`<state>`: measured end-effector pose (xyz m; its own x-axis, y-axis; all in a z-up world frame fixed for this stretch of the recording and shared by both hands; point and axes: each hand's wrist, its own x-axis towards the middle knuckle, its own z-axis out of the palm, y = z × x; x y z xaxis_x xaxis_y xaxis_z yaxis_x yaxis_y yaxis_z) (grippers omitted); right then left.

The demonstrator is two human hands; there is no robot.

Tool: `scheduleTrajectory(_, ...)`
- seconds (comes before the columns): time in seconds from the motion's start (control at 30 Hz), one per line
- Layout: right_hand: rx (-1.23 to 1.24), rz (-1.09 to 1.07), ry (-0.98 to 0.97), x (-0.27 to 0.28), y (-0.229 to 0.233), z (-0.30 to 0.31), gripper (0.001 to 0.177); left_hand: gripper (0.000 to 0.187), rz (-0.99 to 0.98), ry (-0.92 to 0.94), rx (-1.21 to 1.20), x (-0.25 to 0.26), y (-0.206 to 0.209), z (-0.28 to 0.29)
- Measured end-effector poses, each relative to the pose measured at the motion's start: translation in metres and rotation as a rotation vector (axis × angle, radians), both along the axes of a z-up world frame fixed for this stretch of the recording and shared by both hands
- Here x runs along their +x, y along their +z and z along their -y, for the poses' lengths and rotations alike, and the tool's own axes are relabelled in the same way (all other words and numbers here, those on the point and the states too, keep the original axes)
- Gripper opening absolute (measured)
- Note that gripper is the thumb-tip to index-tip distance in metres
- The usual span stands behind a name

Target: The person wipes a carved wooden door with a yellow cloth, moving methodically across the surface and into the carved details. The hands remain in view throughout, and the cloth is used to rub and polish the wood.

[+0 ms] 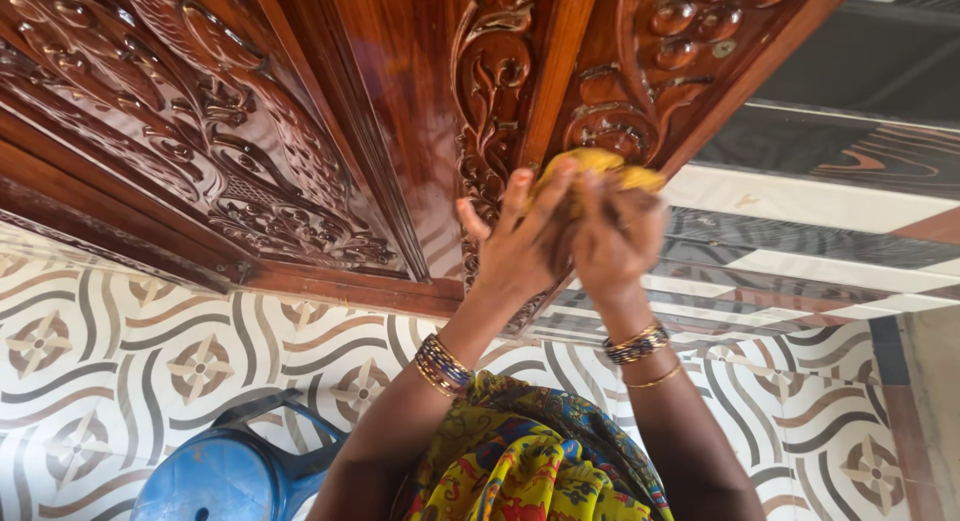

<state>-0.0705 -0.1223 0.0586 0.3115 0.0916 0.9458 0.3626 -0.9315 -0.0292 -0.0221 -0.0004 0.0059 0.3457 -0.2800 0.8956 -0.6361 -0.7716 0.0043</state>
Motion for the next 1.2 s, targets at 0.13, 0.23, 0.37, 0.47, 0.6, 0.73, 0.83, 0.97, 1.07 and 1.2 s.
scheduleTrajectory(0.13,0.006,0.003,-0.136,0.002,0.014,0.012,0.033,0.039,-0.041,0.007,0.045,0.003,0.026,0.018)
scheduleTrajectory(0.23,-0.084,0.052,-0.202,0.014,0.001,0.015,0.03,0.042,0.002,0.0,0.051,0.014,0.019,0.022)
scheduleTrajectory(0.37,-0.014,-0.015,-0.123,0.003,-0.031,0.009,0.026,0.043,-0.03,-0.012,0.08,0.002,-0.012,0.017)
scheduleTrajectory(0.47,0.002,-0.054,-0.121,-0.003,-0.025,0.013,0.027,0.044,-0.032,0.018,0.081,0.0,-0.008,0.019)
scheduleTrajectory(0.6,0.008,0.002,-0.153,-0.005,-0.001,0.022,0.033,0.042,0.0,0.003,0.032,0.003,0.02,0.023)
scheduleTrajectory(0.73,-0.068,0.053,-0.263,0.016,-0.008,0.024,0.028,0.04,0.052,-0.045,0.072,0.023,0.02,0.027)
scheduleTrajectory(0.83,-0.02,0.003,-0.235,0.007,-0.031,0.014,0.03,0.041,0.056,-0.045,0.098,0.015,-0.005,0.02)
scheduleTrajectory(0.97,0.126,-0.141,-0.134,-0.007,-0.043,-0.009,0.033,0.042,-0.044,-0.061,0.103,-0.001,-0.029,0.008)
scheduleTrajectory(1.07,0.259,-0.286,-0.09,-0.021,-0.032,-0.03,0.038,0.038,-0.142,-0.172,0.082,-0.01,-0.028,-0.012)
scheduleTrajectory(1.2,0.6,-0.593,0.055,-0.036,0.001,-0.047,0.033,0.036,-0.174,-0.221,0.1,-0.015,0.004,-0.047)
